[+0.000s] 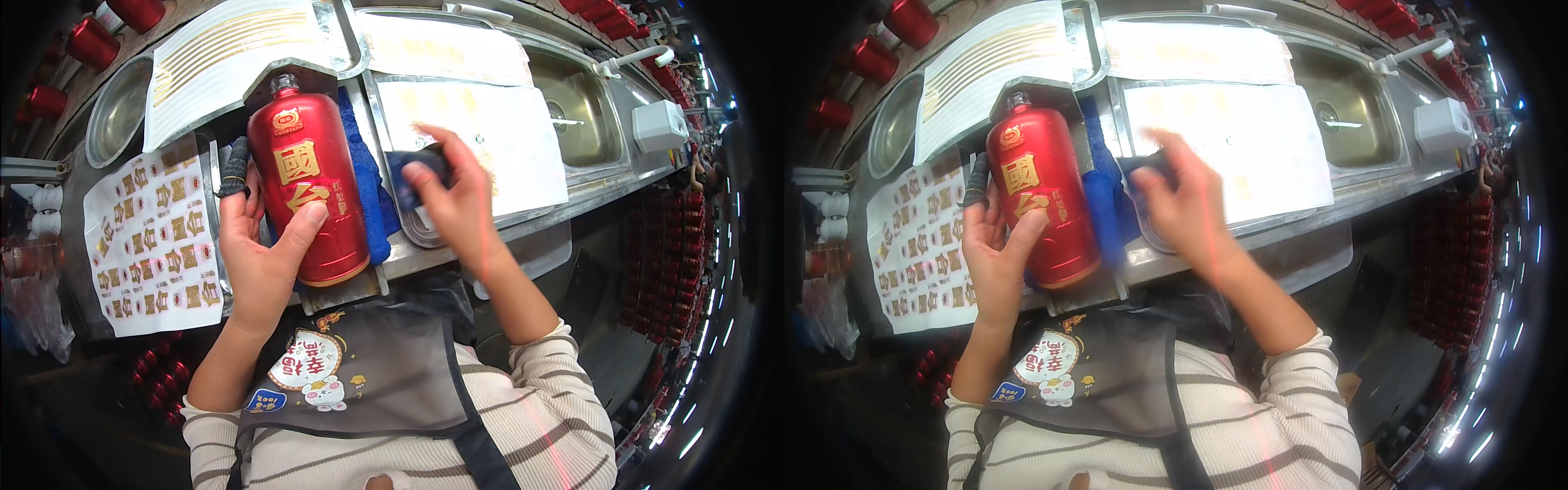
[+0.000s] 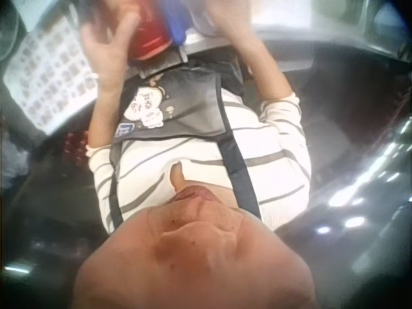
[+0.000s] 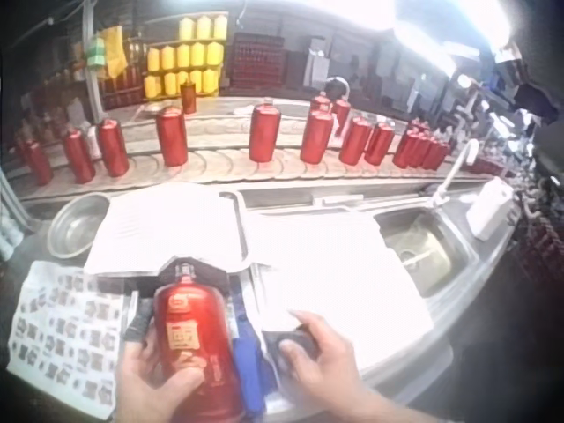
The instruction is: The person applies gold stickers to red cylindrical bottles. They peel stickers from a sheet, align them on the bottle surface, and smooth them with a blue cloth. The person repeats this process for multiple bottles, placing finished ones on a nearby rack.
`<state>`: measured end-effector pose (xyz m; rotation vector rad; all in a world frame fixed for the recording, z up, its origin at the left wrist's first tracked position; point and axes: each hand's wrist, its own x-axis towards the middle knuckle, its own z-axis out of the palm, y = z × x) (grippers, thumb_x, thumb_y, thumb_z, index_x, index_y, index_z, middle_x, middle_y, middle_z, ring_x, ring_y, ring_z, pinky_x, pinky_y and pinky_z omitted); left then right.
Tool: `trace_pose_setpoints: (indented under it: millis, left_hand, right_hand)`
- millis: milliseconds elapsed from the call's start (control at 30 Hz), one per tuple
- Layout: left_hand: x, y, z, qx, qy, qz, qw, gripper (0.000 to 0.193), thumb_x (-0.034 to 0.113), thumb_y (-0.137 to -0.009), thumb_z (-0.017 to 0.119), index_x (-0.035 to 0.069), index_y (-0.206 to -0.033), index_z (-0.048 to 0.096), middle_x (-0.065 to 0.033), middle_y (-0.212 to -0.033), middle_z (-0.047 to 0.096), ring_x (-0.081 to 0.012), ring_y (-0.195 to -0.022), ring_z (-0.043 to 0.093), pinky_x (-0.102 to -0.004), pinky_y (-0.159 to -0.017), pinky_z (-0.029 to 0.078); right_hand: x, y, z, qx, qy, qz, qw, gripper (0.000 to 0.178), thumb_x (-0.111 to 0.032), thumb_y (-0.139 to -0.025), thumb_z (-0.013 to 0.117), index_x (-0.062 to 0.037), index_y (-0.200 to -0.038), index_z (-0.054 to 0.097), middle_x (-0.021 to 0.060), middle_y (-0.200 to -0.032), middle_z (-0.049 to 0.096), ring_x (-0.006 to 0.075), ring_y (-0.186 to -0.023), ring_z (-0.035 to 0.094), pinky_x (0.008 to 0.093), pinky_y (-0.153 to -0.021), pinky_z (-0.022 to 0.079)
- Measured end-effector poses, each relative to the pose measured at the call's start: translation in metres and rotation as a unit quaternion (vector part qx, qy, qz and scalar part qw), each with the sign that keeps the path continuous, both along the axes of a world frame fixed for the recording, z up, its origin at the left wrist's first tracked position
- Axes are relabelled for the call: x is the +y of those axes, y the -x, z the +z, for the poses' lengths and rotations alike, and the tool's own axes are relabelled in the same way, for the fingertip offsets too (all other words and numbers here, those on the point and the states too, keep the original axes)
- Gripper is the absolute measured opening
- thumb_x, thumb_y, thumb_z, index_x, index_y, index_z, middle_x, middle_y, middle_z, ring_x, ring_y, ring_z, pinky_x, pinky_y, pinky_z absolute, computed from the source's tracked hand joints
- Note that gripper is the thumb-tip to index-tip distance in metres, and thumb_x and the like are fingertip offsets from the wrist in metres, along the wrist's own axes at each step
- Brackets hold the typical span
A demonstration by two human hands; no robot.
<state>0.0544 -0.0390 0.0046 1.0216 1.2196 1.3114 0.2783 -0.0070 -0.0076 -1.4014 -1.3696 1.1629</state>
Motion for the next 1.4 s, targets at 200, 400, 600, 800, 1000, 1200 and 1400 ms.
trace_pose_setpoints:
  millis: [200, 400, 600, 800, 1000, 1200, 1400]
  left_hand:
    - [-0.006, 0.011, -0.009, -0.052, -0.001, -0.001, 0.999, 0.067, 0.012, -0.094, 0.07, -0.01, -0.145, 0.033, -0.0228, -0.148, 0.045, -0.0227, -0.132, 0.05, -0.0361, -0.112, 0.04]
    - [-0.009, 0.021, -0.021, -0.019, -0.018, 0.005, 1.0, 0.057, 0.015, -0.1, 0.062, -0.009, -0.144, 0.035, -0.0259, -0.153, 0.039, -0.0272, -0.141, 0.042, -0.0384, -0.116, 0.035]
    - [-0.011, 0.03, -0.023, -0.028, -0.023, 0.015, 0.999, 0.05, 0.014, -0.102, 0.057, -0.009, -0.142, 0.037, -0.0274, -0.155, 0.037, -0.0291, -0.143, 0.04, -0.0401, -0.117, 0.034]
    - [-0.014, 0.025, -0.02, -0.048, -0.029, 0.01, 0.998, 0.05, 0.013, -0.102, 0.056, -0.008, -0.143, 0.037, -0.0281, -0.153, 0.038, -0.0289, -0.143, 0.04, -0.0405, -0.118, 0.032]
    - [-0.021, 0.035, -0.016, -0.003, -0.092, 0.048, 0.995, 0.05, 0.003, -0.099, 0.055, -0.008, -0.145, 0.039, -0.0237, -0.147, 0.049, -0.0291, -0.14, 0.046, -0.0391, -0.117, 0.034]
    - [-0.013, 0.012, 0.023, -0.042, -0.163, -0.052, 0.984, 0.035, 0.006, -0.1, 0.056, -0.006, -0.132, 0.053, -0.0093, -0.089, 0.072, -0.0083, -0.085, 0.066, -0.024, -0.077, 0.052]
    - [0.017, -0.052, 0.03, -0.005, -0.201, -0.174, 0.964, 0.036, 0.026, -0.095, 0.069, -0.005, -0.108, 0.057, -0.0164, -0.086, 0.067, -0.0276, -0.08, 0.068, -0.0357, -0.074, 0.053]
  right_hand:
    - [0.016, -0.114, -0.002, -0.247, 0.049, -0.087, 0.964, 0.025, -0.021, -0.085, 0.073, -0.0012, -0.1, 0.069, 0.0092, -0.085, 0.066, 0.0202, -0.078, 0.063, 0.0324, -0.071, 0.05]
    - [0.038, -0.149, -0.005, -0.593, 0.061, -0.088, 0.798, 0.072, -0.044, -0.07, 0.083, -0.004, -0.122, 0.053, 0.0243, -0.116, 0.057, 0.0431, -0.104, 0.061, 0.0495, -0.089, 0.051]
    - [0.073, -0.266, -0.014, -0.421, 0.088, -0.118, 0.895, 0.054, -0.042, -0.074, 0.084, 0.004, -0.097, 0.067, 0.0118, -0.084, 0.065, 0.022, -0.076, 0.063, 0.0335, -0.07, 0.05]
    - [0.08, -0.282, -0.029, -0.271, 0.177, -0.12, 0.938, 0.035, -0.033, -0.079, 0.083, -0.0019, -0.079, 0.067, 0.0016, -0.069, 0.061, 0.0095, -0.055, 0.051, 0.028, -0.049, 0.039]
    - [0.051, -0.191, 0.032, -0.523, -0.009, -0.18, 0.833, 0.02, -0.012, -0.079, 0.073, 0.0045, -0.077, 0.063, 0.0034, -0.063, 0.055, 0.0069, -0.059, 0.047, 0.0268, -0.055, 0.038]
    - [0.023, -0.083, 0.104, -0.394, -0.03, 0.077, 0.915, 0.019, -0.009, -0.079, 0.076, 0.0009, -0.077, 0.06, -0.0044, -0.067, 0.052, 0.0031, -0.063, 0.044, 0.0223, -0.055, 0.034]
    - [-0.01, -0.021, 0.176, -0.29, 0.025, 0.225, 0.93, 0.025, -0.01, -0.072, 0.081, -0.0026, -0.072, 0.057, -0.0057, -0.067, 0.05, 0.0023, -0.062, 0.04, 0.0208, -0.056, 0.028]
